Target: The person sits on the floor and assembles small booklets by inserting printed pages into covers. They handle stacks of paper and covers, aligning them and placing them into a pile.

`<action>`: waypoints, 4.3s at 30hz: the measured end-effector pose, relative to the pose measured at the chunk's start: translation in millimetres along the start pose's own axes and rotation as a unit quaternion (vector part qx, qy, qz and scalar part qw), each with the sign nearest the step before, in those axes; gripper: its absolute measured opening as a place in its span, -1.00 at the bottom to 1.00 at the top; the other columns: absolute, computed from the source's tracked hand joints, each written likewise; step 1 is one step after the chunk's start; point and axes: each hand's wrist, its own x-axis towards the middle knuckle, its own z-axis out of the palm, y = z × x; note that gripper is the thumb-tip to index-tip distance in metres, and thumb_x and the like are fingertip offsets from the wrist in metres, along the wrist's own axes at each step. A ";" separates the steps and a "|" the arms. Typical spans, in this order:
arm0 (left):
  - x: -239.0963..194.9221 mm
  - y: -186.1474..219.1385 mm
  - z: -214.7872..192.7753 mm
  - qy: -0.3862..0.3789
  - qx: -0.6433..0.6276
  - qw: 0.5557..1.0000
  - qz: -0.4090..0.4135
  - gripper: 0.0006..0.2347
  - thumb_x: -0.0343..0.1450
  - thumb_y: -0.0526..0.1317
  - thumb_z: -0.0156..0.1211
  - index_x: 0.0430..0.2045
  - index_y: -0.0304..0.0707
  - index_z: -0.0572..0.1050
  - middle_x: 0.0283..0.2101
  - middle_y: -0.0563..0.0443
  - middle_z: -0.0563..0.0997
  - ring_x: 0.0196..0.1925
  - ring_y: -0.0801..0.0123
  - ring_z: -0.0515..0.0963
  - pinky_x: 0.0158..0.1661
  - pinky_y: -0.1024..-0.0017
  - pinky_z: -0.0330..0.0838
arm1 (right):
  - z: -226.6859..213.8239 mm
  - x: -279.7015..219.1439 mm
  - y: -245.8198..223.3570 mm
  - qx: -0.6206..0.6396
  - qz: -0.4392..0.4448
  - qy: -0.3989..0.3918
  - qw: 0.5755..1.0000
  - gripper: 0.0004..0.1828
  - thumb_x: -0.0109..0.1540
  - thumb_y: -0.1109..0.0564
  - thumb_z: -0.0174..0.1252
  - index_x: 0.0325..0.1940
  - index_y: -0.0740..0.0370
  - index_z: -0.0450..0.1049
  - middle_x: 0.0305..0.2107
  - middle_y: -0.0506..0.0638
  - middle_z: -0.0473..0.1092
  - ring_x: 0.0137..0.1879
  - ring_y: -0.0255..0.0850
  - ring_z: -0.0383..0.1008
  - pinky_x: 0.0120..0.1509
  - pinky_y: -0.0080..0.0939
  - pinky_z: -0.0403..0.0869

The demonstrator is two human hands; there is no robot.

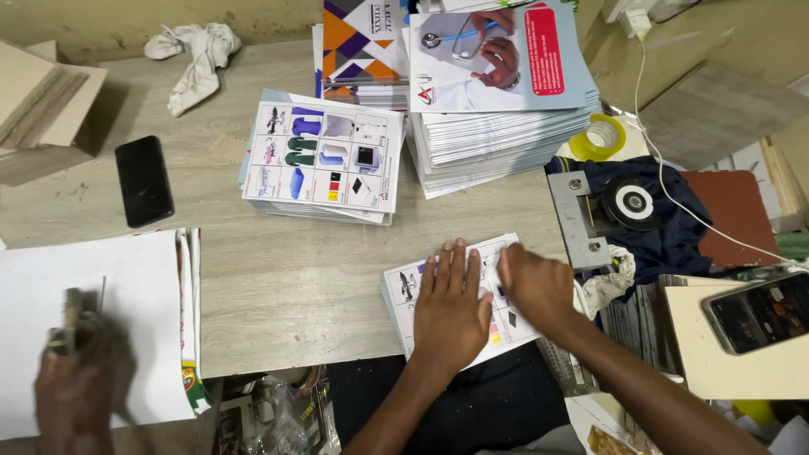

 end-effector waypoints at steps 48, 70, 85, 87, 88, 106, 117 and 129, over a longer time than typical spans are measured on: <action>13.9 -199.8 -115.6 0.489 -0.185 0.842 -0.138 -0.65 0.47 -0.37 0.19 0.19 -0.34 0.46 0.17 -0.38 0.54 0.37 -0.26 0.36 0.32 -0.12 0.19 | -27.1 120.0 -115.0 0.463 0.054 0.054 0.883 -0.61 0.20 0.18 0.34 0.09 0.30 0.49 -0.11 0.29 0.56 0.03 0.20 0.59 0.11 0.18 0.56; 28.3 -212.7 -94.3 0.325 -0.138 0.919 -0.177 -0.19 0.40 0.05 0.35 0.45 -0.28 0.01 0.32 -0.36 0.27 0.54 -0.34 -0.09 0.37 -0.29 -0.19 | -31.7 149.5 -173.2 0.537 0.243 -0.121 0.798 0.38 0.00 0.07 0.53 0.62 0.11 -0.32 0.46 0.44 -0.07 0.51 0.40 0.01 0.53 0.32 0.16; 26.3 -219.5 -88.7 0.332 -0.138 0.918 -0.169 -0.23 0.40 0.10 0.31 0.43 -0.27 0.08 0.29 -0.35 0.32 0.53 -0.29 -0.04 0.36 -0.27 -0.12 | -59.3 145.7 -166.0 0.569 0.219 -0.207 0.766 0.37 0.07 0.12 0.43 0.64 -0.01 -0.45 0.45 0.49 -0.09 0.50 0.45 0.00 0.52 0.36 0.17; 23.5 -219.5 -90.7 0.336 -0.164 0.913 -0.163 -0.27 0.40 0.10 0.31 0.40 -0.24 0.14 0.22 -0.31 0.37 0.53 -0.26 -0.02 0.36 -0.24 -0.09 | -56.1 139.8 -169.2 0.582 0.204 -0.157 0.771 0.16 0.21 -0.15 0.22 0.64 0.10 -0.39 0.47 0.53 -0.18 0.54 0.46 -0.13 0.59 0.32 0.05; 22.3 -220.3 -92.5 0.337 -0.163 0.913 -0.163 -0.27 0.40 0.10 0.31 0.40 -0.24 0.14 0.22 -0.31 0.37 0.53 -0.26 -0.02 0.36 -0.24 -0.09 | -49.5 138.4 -166.4 0.583 0.203 -0.157 0.771 0.16 0.21 -0.15 0.22 0.64 0.10 -0.39 0.47 0.53 -0.18 0.54 0.46 -0.13 0.59 0.32 0.05; 74.5 -226.8 -227.0 0.048 -0.263 0.911 -0.315 -0.52 0.42 0.02 0.18 0.12 -0.37 0.45 0.06 -0.48 0.58 0.22 -0.22 0.54 0.10 -0.07 0.41 | -41.7 149.4 -160.5 0.620 0.261 -0.181 0.718 -0.08 0.28 0.13 -0.04 0.65 0.06 -0.33 0.56 0.22 -0.25 0.67 0.03 -0.37 0.65 0.22 -0.18; 97.2 -266.3 -191.5 0.051 -0.513 0.796 -0.316 -0.18 0.32 0.36 0.27 0.26 -0.40 0.39 0.17 -0.48 0.51 0.23 -0.17 0.51 0.17 -0.05 0.39 | 1.0 143.3 -141.8 0.712 0.198 -0.152 0.656 -0.07 0.19 0.29 -0.08 0.65 0.18 -0.17 0.54 0.22 -0.14 0.62 0.11 -0.16 0.60 0.22 -0.09; 73.8 -242.9 -188.3 0.041 -0.572 0.737 -0.358 -0.11 0.21 0.40 0.36 0.22 -0.43 0.43 0.10 -0.38 0.57 0.16 -0.10 0.56 0.21 -0.02 0.40 | 5.6 141.9 -126.5 0.729 0.208 -0.155 0.633 -0.05 0.06 0.27 -0.10 0.60 0.30 -0.05 0.43 0.33 0.08 0.53 0.15 0.08 0.54 0.20 0.06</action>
